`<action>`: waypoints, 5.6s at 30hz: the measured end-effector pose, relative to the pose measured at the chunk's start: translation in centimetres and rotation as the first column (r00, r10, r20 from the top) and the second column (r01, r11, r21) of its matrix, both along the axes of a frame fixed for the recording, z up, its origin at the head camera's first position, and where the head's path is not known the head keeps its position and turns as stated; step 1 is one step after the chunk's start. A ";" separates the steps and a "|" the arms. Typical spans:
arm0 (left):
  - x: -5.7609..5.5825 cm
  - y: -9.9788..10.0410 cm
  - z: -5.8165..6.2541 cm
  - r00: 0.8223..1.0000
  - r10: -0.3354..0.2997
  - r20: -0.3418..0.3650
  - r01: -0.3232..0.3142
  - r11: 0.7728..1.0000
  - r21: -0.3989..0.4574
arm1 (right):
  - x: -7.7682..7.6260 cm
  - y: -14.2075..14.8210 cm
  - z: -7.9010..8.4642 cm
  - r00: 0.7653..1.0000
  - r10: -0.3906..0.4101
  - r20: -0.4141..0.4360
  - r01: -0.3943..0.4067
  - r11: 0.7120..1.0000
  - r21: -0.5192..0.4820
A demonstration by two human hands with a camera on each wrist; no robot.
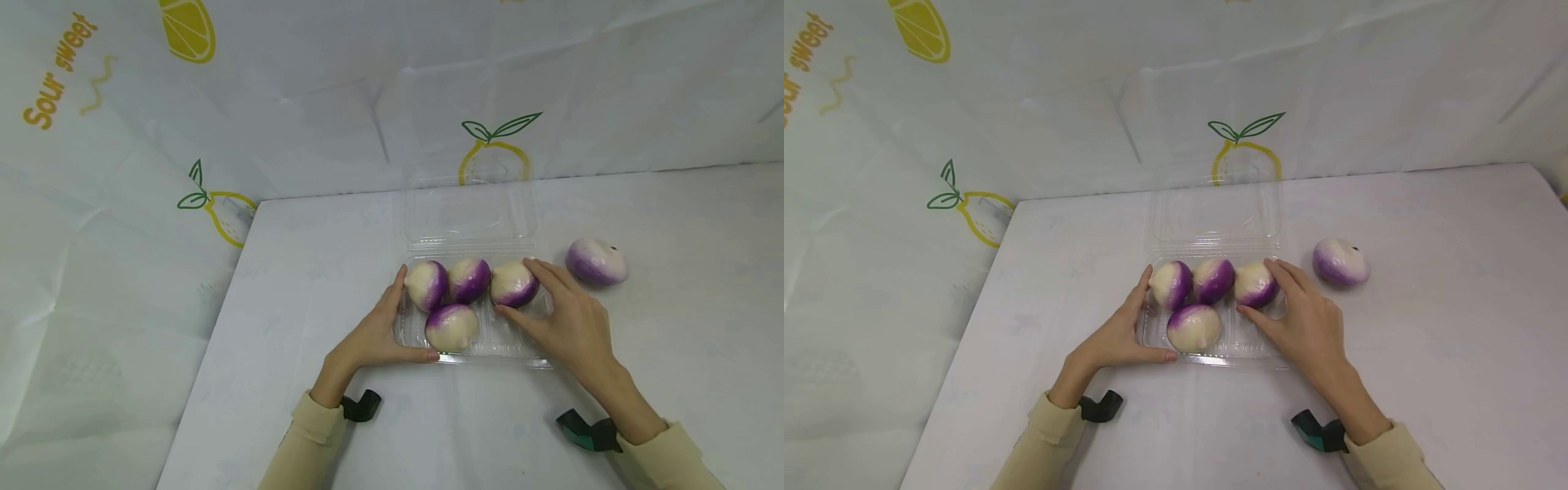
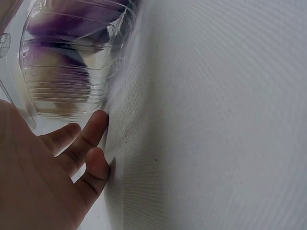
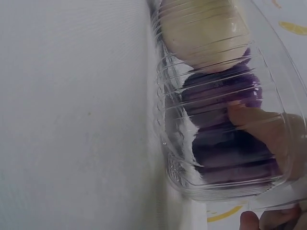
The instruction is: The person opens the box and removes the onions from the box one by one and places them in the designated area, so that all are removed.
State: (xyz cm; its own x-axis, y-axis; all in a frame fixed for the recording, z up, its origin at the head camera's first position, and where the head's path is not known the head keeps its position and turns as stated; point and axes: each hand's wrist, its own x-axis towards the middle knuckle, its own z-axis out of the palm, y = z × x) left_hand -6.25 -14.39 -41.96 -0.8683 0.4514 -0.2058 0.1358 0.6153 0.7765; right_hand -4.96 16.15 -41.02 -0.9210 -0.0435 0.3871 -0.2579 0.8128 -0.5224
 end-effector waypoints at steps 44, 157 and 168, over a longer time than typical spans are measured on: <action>0.0 -0.1 -0.2 1.000 -0.005 -0.023 0.005 1.000 0.025 | 1.4 4.3 4.3 0.990 -0.065 -0.128 0.042 0.983 -0.176; -0.1 -0.1 -0.2 1.000 0.004 -0.003 -0.004 1.000 0.031 | -1.8 14.9 -0.3 0.901 -0.320 0.294 0.315 0.947 0.065; -0.1 -0.1 -0.3 1.000 0.001 0.000 -0.001 1.000 0.030 | -1.7 14.8 -0.2 0.902 -0.321 0.288 0.312 0.947 0.077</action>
State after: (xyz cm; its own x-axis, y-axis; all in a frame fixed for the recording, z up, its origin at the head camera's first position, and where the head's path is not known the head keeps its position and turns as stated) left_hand -6.38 -14.46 -42.25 -0.8688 0.4565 -0.1919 0.1354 0.5917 0.7947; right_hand -6.69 30.92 -41.22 -0.9598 0.2617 0.1010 0.1760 0.8420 -0.5099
